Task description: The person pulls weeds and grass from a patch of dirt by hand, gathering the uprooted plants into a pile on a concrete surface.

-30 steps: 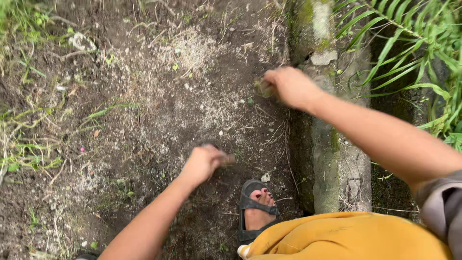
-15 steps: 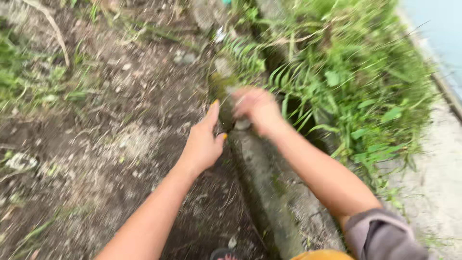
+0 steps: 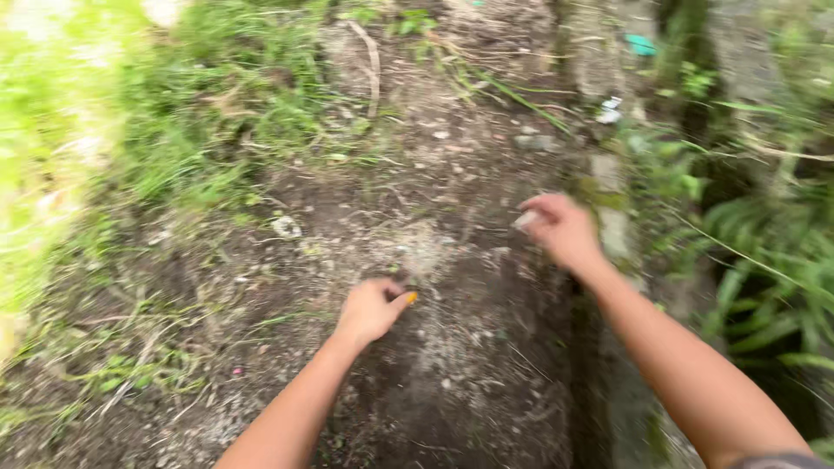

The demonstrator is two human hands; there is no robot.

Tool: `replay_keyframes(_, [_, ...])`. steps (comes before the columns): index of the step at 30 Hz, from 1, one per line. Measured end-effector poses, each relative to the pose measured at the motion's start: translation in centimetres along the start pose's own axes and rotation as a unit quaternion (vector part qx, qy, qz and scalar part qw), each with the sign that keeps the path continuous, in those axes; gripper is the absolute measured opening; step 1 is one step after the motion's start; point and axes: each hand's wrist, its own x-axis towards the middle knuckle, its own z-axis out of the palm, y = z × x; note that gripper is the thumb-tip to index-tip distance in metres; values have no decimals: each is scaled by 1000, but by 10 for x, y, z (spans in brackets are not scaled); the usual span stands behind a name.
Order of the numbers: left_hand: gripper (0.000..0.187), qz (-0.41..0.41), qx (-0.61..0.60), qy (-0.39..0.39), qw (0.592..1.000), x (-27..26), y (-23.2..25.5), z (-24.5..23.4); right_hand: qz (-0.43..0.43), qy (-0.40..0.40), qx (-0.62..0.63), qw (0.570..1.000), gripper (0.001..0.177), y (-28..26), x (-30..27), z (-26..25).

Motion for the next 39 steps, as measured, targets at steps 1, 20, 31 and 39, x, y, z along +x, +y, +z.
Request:
replay_keyframes(1, [40, -21, 7, 15, 1000, -3, -24, -7, -12, -73, -53, 996, 34, -15, 9, 33])
replay_keyframes(20, [28, -247, -89, 180, 948, -128, -218, -79, -60, -181, -315, 930, 20, -93, 216, 358])
replay_keyframes(31, [25, -321, -243, 272, 874, -139, -252, -85, -343, -149, -133, 918, 14, -109, 125, 347])
replay_keyframes(39, [37, -245, -20, 364, 899, -151, -317, -121, -306, -127, -254, 909, 30, -239, 116, 476])
